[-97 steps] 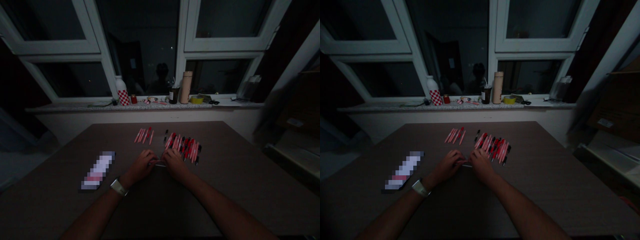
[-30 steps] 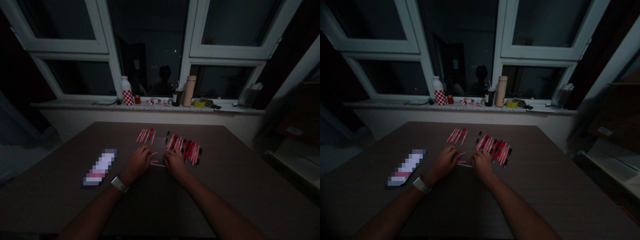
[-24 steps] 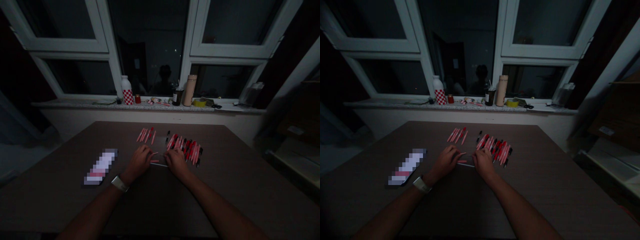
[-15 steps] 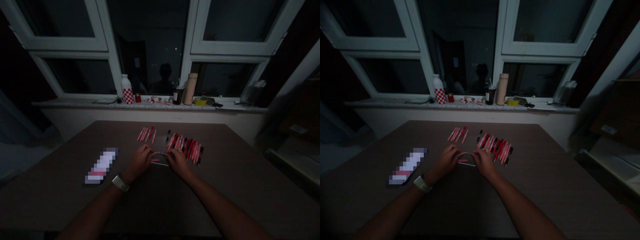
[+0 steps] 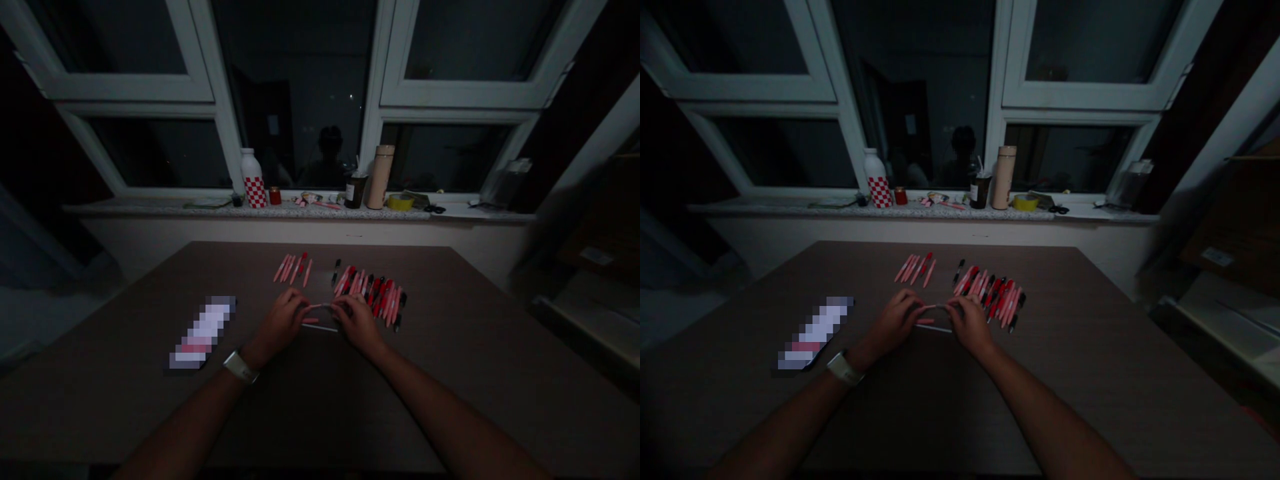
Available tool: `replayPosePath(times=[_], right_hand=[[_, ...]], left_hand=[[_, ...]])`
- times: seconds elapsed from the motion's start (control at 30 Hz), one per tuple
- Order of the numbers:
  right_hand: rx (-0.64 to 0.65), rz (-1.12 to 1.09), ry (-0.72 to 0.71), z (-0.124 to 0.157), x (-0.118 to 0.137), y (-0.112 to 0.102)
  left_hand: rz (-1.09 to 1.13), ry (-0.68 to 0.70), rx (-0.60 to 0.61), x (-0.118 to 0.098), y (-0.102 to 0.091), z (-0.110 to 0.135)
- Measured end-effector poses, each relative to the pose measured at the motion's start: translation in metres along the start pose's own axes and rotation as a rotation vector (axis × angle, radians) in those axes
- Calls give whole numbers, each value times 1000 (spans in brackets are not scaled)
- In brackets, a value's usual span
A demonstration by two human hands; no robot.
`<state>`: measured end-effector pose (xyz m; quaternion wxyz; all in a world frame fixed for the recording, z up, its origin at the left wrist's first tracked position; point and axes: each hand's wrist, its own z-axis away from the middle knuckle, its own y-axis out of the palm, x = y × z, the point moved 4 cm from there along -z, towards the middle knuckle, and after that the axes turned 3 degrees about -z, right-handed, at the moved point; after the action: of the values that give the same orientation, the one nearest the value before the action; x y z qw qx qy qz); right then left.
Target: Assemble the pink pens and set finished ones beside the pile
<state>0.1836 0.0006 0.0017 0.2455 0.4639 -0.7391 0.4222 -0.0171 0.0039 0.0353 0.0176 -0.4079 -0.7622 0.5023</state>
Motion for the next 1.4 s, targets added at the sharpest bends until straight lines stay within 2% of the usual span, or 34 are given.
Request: replayPosePath(times=[0.43, 0.63, 0.87, 1.4], right_hand=[[36, -14, -35, 0, 3, 0], [3, -85, -14, 0, -1, 1], [-2, -54, -55, 0, 3, 0], [-12, -43, -38, 0, 5, 0]], left_hand=[[21, 1, -25, -1, -1, -1], [63, 3, 4, -4, -3, -1], [101, -3, 24, -4, -2, 0], [28, 70, 93, -9, 1, 0]])
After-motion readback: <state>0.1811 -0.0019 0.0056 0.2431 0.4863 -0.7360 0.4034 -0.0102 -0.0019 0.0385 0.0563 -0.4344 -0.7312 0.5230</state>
